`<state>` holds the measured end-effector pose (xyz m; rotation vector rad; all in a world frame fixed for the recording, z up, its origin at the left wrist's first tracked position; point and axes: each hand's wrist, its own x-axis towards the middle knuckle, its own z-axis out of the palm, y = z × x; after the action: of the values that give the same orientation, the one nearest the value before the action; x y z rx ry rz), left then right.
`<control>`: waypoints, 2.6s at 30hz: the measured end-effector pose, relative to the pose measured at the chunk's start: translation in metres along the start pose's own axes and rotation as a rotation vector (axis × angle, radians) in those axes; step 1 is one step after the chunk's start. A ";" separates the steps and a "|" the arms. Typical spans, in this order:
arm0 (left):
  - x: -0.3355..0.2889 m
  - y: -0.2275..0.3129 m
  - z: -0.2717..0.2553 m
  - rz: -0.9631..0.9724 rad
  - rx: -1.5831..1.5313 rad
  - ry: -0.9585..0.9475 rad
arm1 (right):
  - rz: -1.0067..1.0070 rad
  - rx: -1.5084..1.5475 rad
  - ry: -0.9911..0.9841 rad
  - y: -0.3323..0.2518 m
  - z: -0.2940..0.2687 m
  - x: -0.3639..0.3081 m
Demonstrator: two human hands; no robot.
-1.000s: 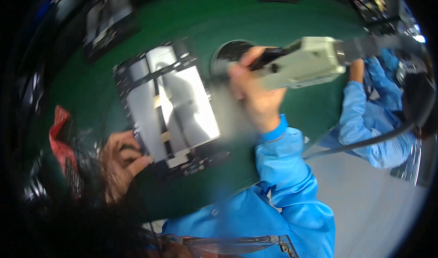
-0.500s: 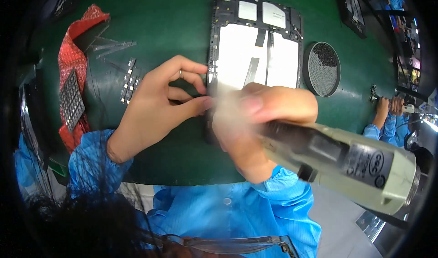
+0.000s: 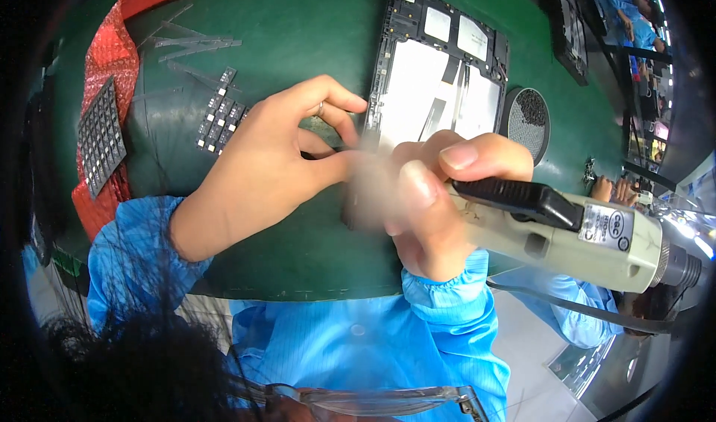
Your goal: The person assembles electronic tablets by applying adhesive strips and circuit components, then securing them with an electric screwdriver.
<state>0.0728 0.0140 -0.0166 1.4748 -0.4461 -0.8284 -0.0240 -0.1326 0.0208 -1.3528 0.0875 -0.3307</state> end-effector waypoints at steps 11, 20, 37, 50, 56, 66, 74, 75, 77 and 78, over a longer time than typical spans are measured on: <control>0.004 0.008 0.003 -0.041 0.018 -0.032 | -0.220 -0.208 -0.010 -0.009 -0.026 0.008; 0.004 0.017 0.018 -0.168 -0.028 0.062 | -0.463 0.042 0.507 -0.024 -0.147 0.031; 0.013 0.032 0.028 -0.303 0.069 0.108 | -0.313 -0.122 0.532 -0.009 -0.165 0.039; 0.012 0.023 0.025 -0.238 -0.018 0.075 | -0.372 -0.070 0.492 -0.024 -0.162 0.032; 0.008 0.026 0.012 -0.216 -0.034 0.051 | -0.446 0.170 0.225 -0.043 -0.107 0.030; 0.005 0.013 0.003 -0.085 0.008 -0.022 | -0.215 0.107 0.030 -0.016 -0.012 0.012; 0.003 0.006 0.000 -0.023 0.034 0.000 | -0.130 0.040 -0.013 0.000 -0.001 0.004; 0.003 0.006 0.000 -0.021 0.050 0.002 | -0.127 0.052 -0.018 0.001 -0.001 0.004; 0.003 0.005 0.001 -0.020 0.062 0.004 | -0.121 0.062 -0.022 0.001 -0.002 0.004; 0.003 0.005 0.000 -0.019 0.068 0.006 | -0.111 0.026 -0.014 0.001 -0.001 0.005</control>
<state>0.0759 0.0112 -0.0122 1.5461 -0.4608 -0.8303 -0.0197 -0.1351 0.0199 -1.3372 -0.0039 -0.4147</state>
